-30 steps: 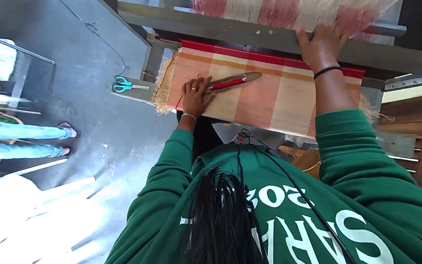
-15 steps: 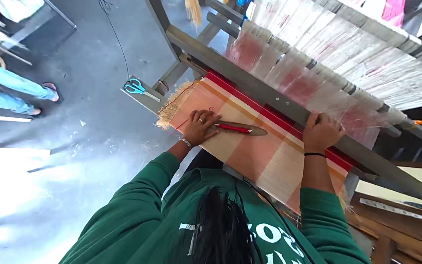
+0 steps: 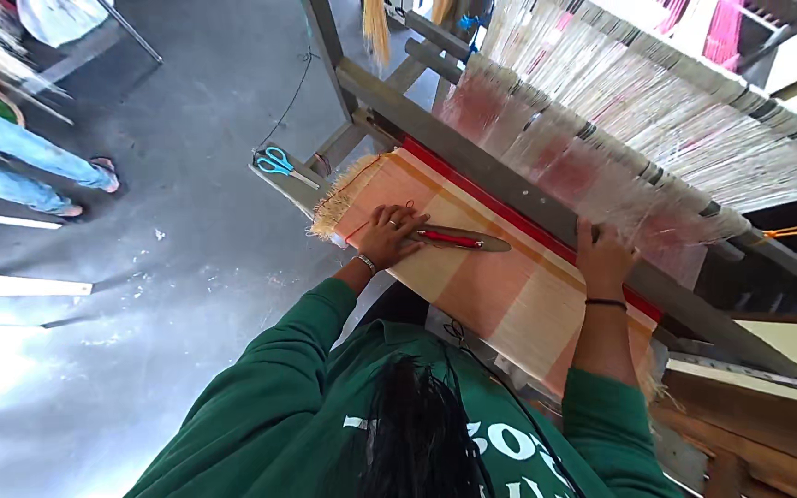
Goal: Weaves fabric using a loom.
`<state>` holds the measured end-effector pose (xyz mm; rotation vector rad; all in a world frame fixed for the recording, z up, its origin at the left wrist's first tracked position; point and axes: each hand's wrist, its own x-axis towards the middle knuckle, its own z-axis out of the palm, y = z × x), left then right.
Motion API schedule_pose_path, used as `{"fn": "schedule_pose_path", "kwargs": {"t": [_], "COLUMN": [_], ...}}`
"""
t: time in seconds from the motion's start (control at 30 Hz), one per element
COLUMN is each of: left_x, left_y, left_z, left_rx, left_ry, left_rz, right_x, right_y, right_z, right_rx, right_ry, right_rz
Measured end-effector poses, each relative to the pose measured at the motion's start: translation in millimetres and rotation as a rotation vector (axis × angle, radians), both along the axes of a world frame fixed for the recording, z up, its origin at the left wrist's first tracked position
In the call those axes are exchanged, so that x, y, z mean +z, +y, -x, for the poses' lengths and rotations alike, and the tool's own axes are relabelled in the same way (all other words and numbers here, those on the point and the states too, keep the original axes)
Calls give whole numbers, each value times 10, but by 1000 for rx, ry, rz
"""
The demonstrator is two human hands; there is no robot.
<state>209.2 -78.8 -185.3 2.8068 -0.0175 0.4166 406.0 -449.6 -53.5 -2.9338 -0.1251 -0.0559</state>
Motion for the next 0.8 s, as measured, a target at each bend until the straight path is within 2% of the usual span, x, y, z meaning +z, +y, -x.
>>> {"fn": "schedule_pose_path", "kwargs": {"t": [0.3,0.43,0.57,0.63,0.7,0.8], "left_x": [-18,-7,196,284,373,484], "left_y": [-7,-44,-153,-171,-156,-131], "left_z": [6,-39,-22,13,35,32], "left_rx": [4,39,139,169,155,158], "left_ry": [-31,-36,-74,-92,-103,-71], "left_rz": [56,234,412,480,586,909], "right_x": [-3,-43,-178,-231,-257,-186], "right_y": [-12,-74,-339,-611,-1016,-1602], "right_z": [7,69,189,276,356,406], "right_rx": [11,79,152,15,-223,-582], "right_ry": [4,-38,-170,-261,-357,-408], "right_rz": [26,-21,-69,-97,-138,-296]}}
